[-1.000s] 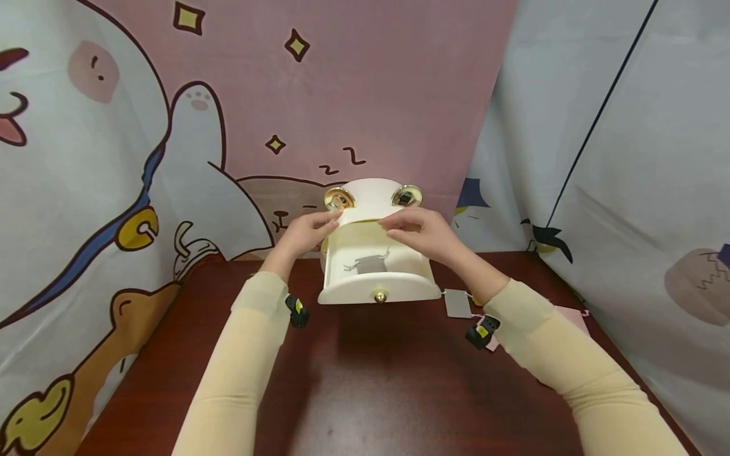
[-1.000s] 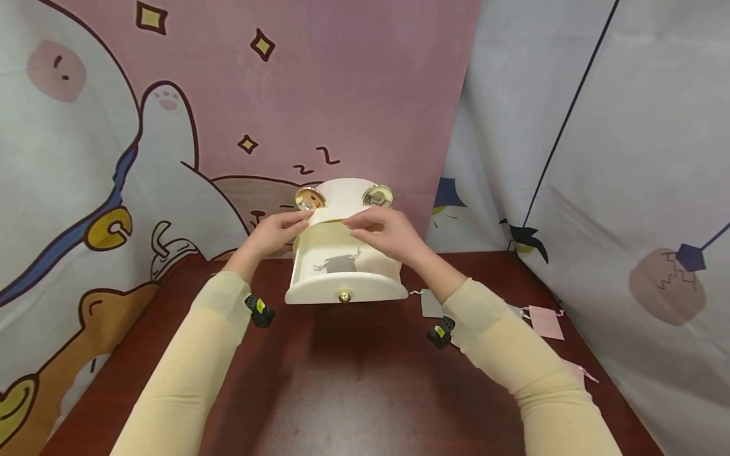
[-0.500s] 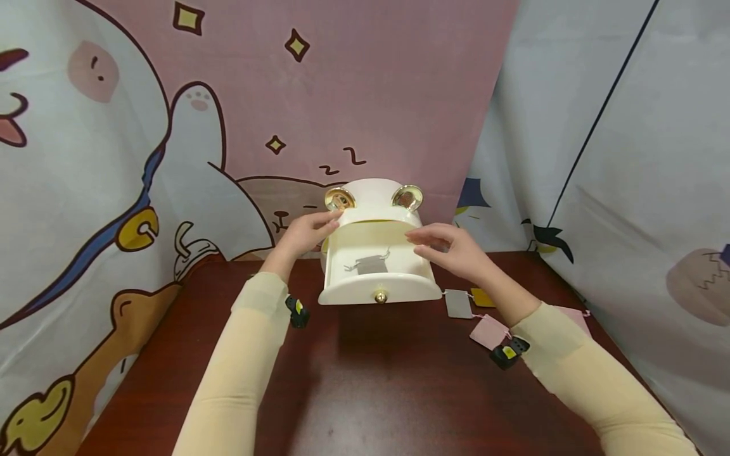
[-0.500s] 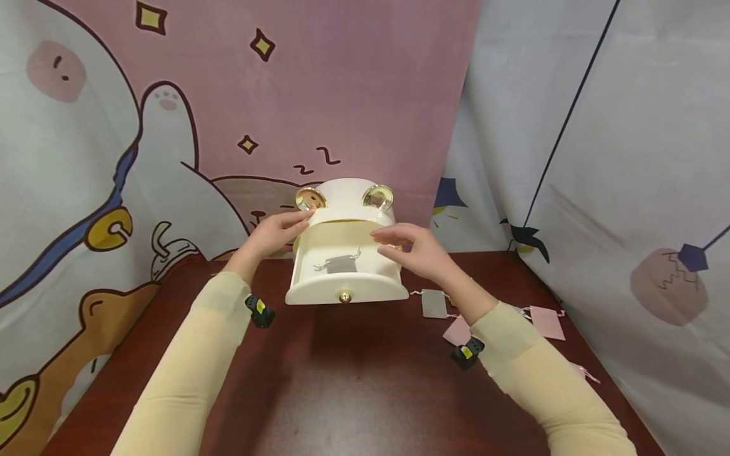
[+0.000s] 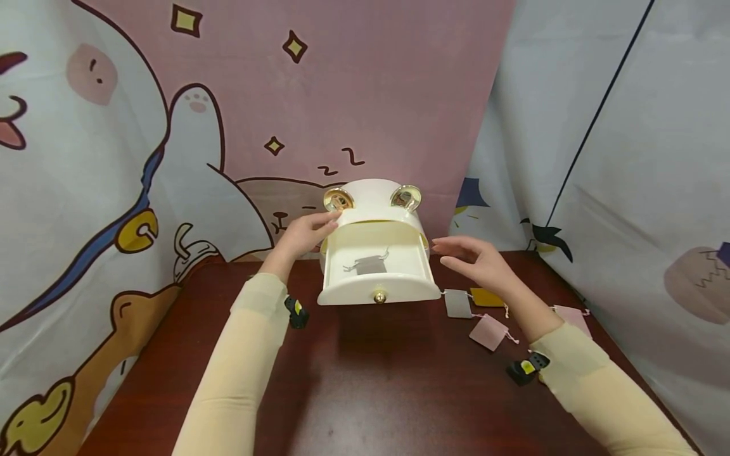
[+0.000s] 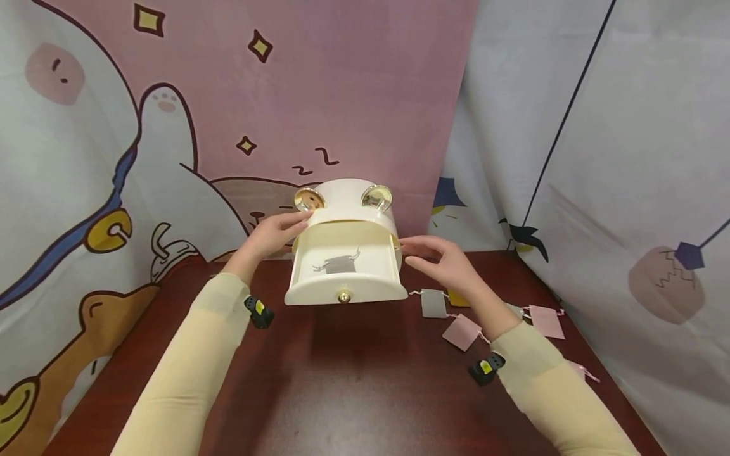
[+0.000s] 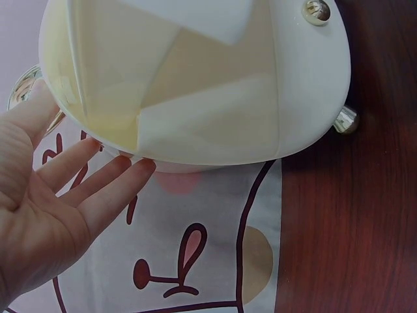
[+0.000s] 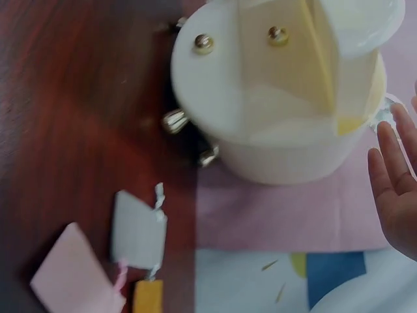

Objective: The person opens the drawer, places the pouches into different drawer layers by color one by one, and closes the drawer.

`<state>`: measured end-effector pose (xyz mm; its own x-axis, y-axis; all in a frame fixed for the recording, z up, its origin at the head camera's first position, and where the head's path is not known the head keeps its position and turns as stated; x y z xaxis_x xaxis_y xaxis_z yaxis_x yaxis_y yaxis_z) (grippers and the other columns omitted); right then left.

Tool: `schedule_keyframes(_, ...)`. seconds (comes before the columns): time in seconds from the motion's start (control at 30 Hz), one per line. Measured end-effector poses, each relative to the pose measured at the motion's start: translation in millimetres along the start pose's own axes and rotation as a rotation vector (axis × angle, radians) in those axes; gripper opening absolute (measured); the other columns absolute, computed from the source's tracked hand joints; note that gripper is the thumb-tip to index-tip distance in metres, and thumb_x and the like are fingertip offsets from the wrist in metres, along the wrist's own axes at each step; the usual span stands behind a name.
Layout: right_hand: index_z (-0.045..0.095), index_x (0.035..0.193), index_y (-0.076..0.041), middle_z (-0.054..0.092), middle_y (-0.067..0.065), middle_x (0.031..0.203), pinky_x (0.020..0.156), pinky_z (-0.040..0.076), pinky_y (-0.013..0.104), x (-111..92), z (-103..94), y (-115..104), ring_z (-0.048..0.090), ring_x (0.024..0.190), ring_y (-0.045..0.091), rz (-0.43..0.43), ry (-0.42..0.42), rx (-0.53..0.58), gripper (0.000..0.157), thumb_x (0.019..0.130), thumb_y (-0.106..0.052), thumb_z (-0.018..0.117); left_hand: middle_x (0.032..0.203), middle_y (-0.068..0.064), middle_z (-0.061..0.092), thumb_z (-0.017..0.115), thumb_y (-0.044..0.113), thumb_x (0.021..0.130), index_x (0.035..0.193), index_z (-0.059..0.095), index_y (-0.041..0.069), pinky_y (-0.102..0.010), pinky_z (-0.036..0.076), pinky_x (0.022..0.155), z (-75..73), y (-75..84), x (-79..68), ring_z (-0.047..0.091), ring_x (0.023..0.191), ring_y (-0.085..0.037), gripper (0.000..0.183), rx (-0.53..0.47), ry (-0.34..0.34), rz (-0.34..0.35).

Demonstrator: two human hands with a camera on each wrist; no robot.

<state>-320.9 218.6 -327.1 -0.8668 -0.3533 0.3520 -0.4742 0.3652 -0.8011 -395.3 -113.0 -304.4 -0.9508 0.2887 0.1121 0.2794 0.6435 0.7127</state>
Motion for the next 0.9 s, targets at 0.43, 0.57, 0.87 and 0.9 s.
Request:
schedule_keyframes(0.43, 0.061, 0.136, -0.011, 0.063, 0.011, 0.13, 0.096, 0.05, 0.052, -24, -4.7, 68, 0.055, 0.122, 0.032, 0.126, -0.021, -0.179, 0.046, 0.094, -0.026, 0.072, 0.147, -0.007, 0.05, 0.055, 0.042, 0.102, 0.147, 0.051, 0.029, -0.048, 0.052, 0.094, 0.2, 1.6, -1.1, 0.053, 0.126, -0.029, 0.047, -0.033, -0.001, -0.006)
schedule_keyframes(0.57, 0.06, 0.137, -0.012, 0.061, 0.012, 0.134, 0.096, 0.048, 0.056, -30, -2.0, 90, 0.052, 0.126, 0.034, 0.168, -0.05, -0.207, 0.048, 0.094, -0.028, 0.072, 0.147, -0.006, 0.05, 0.055, 0.043, 0.102, 0.147, 0.051, 0.03, -0.048, 0.051, 0.096, 0.1, 0.7, -1.0, 0.052, 0.127, -0.029, 0.047, -0.03, 0.002, -0.013)
schedule_keyframes(0.87, 0.061, 0.135, -0.006, 0.059, 0.016, 0.135, 0.086, 0.056, 0.039, -36, -1.7, 126, 0.054, 0.122, 0.038, 0.198, -0.07, -0.212, 0.045, 0.093, -0.02, 0.072, 0.147, -0.006, 0.05, 0.055, 0.044, 0.102, 0.147, 0.051, 0.03, -0.048, 0.049, 0.098, 0.9, -0.5, -1.4, 0.052, 0.128, -0.029, 0.047, -0.018, 0.003, -0.023)
schedule_keyframes(0.9, 0.062, 0.134, -0.006, 0.06, 0.016, 0.133, 0.088, 0.055, 0.043, -36, -1.7, 128, 0.055, 0.122, 0.038, 0.194, -0.07, -0.218, 0.045, 0.093, -0.018, 0.073, 0.147, -0.006, 0.05, 0.055, 0.044, 0.101, 0.147, 0.051, 0.03, -0.048, 0.049, 0.099, 1.0, -0.9, -1.3, 0.051, 0.128, -0.029, 0.048, -0.018, 0.003, -0.023)
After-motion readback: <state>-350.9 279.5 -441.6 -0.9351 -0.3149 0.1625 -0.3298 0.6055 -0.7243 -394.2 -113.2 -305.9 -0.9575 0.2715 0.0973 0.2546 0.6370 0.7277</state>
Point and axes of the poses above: each hand's wrist, its own x-axis towards the middle knuckle, its own z-axis out of the palm, y = z × x, the point moved 7 cm from there along x, towards the middle knuckle
